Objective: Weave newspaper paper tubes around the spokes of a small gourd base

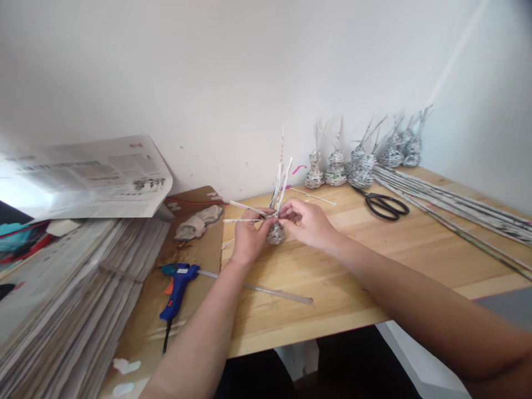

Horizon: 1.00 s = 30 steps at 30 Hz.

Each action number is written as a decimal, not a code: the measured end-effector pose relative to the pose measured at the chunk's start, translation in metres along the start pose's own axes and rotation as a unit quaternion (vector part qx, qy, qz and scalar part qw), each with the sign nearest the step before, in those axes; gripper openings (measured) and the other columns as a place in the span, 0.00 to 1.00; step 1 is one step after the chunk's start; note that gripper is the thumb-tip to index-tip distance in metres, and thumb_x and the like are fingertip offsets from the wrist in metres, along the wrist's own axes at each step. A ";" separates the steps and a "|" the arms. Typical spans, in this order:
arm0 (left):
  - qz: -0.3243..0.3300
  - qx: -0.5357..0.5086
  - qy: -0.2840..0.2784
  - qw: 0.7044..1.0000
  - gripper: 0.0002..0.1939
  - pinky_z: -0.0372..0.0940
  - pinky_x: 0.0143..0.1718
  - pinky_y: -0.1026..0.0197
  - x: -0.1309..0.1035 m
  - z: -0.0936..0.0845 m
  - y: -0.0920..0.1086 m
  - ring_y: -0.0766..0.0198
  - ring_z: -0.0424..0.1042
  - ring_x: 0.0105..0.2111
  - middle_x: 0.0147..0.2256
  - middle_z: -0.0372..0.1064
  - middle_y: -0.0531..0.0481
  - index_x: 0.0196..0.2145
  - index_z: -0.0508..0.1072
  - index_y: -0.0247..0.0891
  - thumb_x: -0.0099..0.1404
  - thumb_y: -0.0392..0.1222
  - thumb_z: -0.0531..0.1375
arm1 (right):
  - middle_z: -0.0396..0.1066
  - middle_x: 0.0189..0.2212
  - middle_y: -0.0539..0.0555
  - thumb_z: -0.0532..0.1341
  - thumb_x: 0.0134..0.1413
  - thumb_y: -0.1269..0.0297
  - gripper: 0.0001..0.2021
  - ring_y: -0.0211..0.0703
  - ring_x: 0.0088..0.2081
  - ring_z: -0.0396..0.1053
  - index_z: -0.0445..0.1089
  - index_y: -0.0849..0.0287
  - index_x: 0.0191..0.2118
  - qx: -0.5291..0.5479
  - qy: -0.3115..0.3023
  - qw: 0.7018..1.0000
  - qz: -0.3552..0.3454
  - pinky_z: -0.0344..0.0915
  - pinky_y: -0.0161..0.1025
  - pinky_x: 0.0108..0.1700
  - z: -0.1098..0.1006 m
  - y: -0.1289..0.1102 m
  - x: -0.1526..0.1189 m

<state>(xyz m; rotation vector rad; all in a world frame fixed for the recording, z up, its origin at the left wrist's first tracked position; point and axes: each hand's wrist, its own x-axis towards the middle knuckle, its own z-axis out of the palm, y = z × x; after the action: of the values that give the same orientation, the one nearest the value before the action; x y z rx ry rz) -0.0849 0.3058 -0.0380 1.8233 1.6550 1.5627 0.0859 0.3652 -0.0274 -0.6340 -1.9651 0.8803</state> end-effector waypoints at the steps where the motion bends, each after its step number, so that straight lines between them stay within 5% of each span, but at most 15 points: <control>1: -0.002 0.006 -0.003 1.000 0.09 0.69 0.45 0.57 0.000 0.000 0.000 0.59 0.77 0.39 0.38 0.78 0.47 0.40 0.79 0.40 0.62 0.43 0.65 | 0.77 0.32 0.52 0.63 0.51 0.70 0.07 0.42 0.35 0.76 0.69 0.56 0.37 -0.011 0.000 1.000 -0.004 0.71 0.37 0.38 -0.001 0.001 0.000; 6: -0.003 0.019 -0.011 1.000 0.09 0.69 0.46 0.57 -0.001 0.002 0.002 0.59 0.77 0.40 0.39 0.78 0.46 0.40 0.77 0.39 0.62 0.43 0.64 | 0.79 0.33 0.51 0.63 0.51 0.71 0.13 0.42 0.32 0.77 0.65 0.55 0.43 0.001 0.013 1.000 0.016 0.70 0.36 0.34 0.000 0.005 0.001; 18: 0.012 0.040 0.006 0.999 0.05 0.69 0.44 0.59 -0.004 0.006 0.006 0.62 0.76 0.37 0.36 0.77 0.49 0.38 0.76 0.40 0.62 0.38 0.62 | 0.76 0.31 0.51 0.64 0.53 0.66 0.04 0.41 0.33 0.74 0.69 0.57 0.36 0.053 0.013 0.998 0.030 0.68 0.35 0.34 0.003 0.010 0.002; 26: -0.020 0.005 0.003 1.000 0.06 0.69 0.40 0.61 -0.002 0.003 0.010 0.63 0.76 0.34 0.34 0.78 0.50 0.38 0.77 0.40 0.63 0.40 0.63 | 0.78 0.32 0.52 0.64 0.57 0.64 0.04 0.40 0.32 0.73 0.75 0.56 0.36 -0.040 0.011 0.998 -0.047 0.65 0.35 0.35 -0.003 0.002 -0.002; 30: -0.039 0.017 0.016 0.999 0.05 0.69 0.38 0.62 -0.001 0.001 0.015 0.63 0.76 0.31 0.31 0.77 0.51 0.36 0.76 0.39 0.60 0.38 0.64 | 0.76 0.30 0.50 0.66 0.54 0.57 0.09 0.37 0.28 0.70 0.74 0.57 0.35 0.015 0.021 1.000 0.005 0.64 0.34 0.31 0.000 -0.002 -0.004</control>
<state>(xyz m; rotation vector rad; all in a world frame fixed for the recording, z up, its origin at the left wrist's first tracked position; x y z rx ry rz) -0.0749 0.3004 -0.0282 1.7370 1.7558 1.5473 0.0873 0.3610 -0.0275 -0.6400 -1.9097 0.8942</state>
